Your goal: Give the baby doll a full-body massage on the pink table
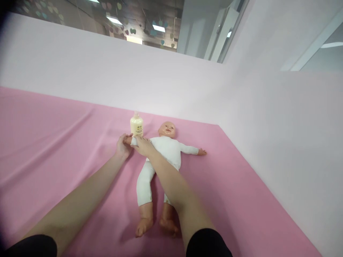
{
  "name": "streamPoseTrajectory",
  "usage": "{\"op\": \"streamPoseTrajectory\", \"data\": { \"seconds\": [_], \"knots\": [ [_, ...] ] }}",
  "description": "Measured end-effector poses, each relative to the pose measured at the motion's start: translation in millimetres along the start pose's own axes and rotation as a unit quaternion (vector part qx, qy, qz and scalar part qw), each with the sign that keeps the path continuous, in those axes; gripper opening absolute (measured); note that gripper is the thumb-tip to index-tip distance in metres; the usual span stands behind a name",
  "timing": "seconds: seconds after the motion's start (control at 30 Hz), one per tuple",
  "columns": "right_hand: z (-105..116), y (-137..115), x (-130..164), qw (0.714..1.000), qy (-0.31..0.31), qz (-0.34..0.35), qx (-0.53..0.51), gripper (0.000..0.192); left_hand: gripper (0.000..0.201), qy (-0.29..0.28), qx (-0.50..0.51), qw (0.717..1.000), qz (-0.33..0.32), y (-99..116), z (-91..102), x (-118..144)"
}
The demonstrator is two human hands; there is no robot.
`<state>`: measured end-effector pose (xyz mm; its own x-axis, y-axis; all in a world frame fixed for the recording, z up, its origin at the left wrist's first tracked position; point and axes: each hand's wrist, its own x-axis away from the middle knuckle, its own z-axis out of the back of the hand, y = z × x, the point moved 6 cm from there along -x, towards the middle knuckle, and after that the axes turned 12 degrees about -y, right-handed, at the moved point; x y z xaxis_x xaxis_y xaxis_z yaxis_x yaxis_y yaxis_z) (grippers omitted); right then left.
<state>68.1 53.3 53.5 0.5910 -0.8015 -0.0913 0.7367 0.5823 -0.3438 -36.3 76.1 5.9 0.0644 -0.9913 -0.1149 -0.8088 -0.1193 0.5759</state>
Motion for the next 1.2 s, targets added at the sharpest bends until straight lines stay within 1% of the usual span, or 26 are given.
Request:
{"op": "streamPoseTrajectory", "data": {
  "seconds": [0.1,0.27,0.4,0.5,0.63,0.8,1.07,1.2],
  "knots": [
    [-1.4,1.1,-0.7,1.000,-0.005,0.000,0.000,0.044,0.025,0.000,0.001,1.000,-0.008,3.1,0.7,0.1],
    [-2.2,1.6,-1.2,1.000,-0.002,0.006,-0.006,0.046,0.022,-0.001,-0.026,1.000,-0.012,5.0,-1.8,1.3],
    [-1.9,1.1,-0.7,1.000,-0.001,0.011,-0.008,0.048,0.021,0.013,-0.024,1.000,-0.004,4.8,-1.7,1.5],
    [-0.8,-0.4,0.4,1.000,0.002,0.019,-0.014,0.048,0.022,0.013,-0.020,1.000,0.003,5.0,-1.6,1.1],
    [0.8,-1.6,1.4,1.000,0.005,0.022,-0.021,0.048,0.026,-0.001,-0.018,1.000,0.013,3.5,-4.1,2.2],
    [1.3,-1.7,1.6,1.000,-0.001,0.017,-0.014,0.045,0.026,-0.039,-0.030,0.999,0.021,0.7,-11.5,4.5],
    [3.1,-4.8,4.0,1.000,0.001,0.019,-0.009,0.044,0.016,-0.032,-0.044,0.998,0.023,-3.3,-8.3,2.9],
    [3.5,-4.5,3.9,1.000,0.008,0.026,-0.011,0.045,0.021,-0.066,-0.062,0.995,0.037,-8.2,-12.8,3.0]
  ]
}}
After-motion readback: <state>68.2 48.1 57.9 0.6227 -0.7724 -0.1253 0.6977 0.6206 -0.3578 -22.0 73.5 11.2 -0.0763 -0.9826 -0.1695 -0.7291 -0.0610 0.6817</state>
